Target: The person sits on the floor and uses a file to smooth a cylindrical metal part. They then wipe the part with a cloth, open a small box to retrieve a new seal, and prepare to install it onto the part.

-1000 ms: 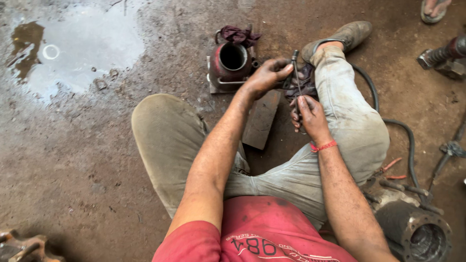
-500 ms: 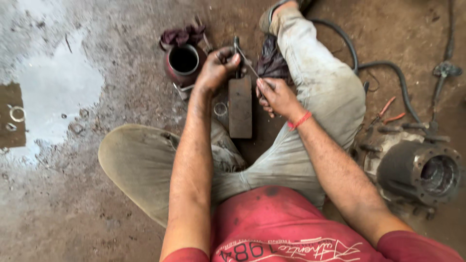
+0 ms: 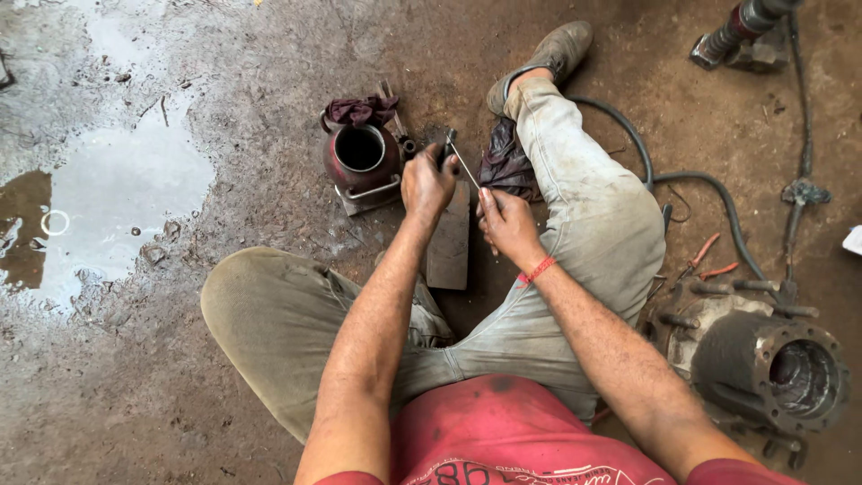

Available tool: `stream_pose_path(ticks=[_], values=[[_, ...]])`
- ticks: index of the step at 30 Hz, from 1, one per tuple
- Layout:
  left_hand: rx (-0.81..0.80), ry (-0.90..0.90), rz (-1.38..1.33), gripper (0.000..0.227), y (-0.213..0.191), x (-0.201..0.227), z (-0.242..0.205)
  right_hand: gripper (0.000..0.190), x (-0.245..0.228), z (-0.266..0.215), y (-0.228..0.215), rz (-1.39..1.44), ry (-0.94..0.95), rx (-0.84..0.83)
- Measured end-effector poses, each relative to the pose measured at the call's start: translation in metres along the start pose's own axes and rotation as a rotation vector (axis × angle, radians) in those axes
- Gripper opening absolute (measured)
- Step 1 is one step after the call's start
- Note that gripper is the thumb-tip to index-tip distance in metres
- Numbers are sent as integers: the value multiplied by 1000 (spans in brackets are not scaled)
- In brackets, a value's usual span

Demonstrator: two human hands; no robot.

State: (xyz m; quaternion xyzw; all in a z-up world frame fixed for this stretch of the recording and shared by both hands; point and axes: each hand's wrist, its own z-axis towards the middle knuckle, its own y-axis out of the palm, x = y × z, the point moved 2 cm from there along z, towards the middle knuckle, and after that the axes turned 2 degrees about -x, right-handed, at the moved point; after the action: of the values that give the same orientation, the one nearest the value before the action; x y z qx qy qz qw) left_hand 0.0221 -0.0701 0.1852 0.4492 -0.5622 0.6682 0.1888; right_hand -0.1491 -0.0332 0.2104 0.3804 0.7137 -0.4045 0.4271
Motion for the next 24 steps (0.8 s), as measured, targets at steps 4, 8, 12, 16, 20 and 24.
stream_pose_path(ticks=[4,8,12,16,20,24], values=[[-249,-8,-643,31,8,-7,12,41,-3,6,3,331,138,-124],[-522,-75,-894,26,-2,-9,25,42,-15,8,-10,424,157,-219],[-792,-209,-1162,25,-17,-9,26,42,-19,-1,-27,456,168,-316],[-972,-257,-1191,28,-47,3,19,36,-29,1,-26,488,273,-436],[-956,-379,-1387,21,-48,15,3,37,-31,-5,-35,596,275,-537],[-1157,-187,-1548,35,-41,14,1,44,-37,-10,-40,606,163,-513]])
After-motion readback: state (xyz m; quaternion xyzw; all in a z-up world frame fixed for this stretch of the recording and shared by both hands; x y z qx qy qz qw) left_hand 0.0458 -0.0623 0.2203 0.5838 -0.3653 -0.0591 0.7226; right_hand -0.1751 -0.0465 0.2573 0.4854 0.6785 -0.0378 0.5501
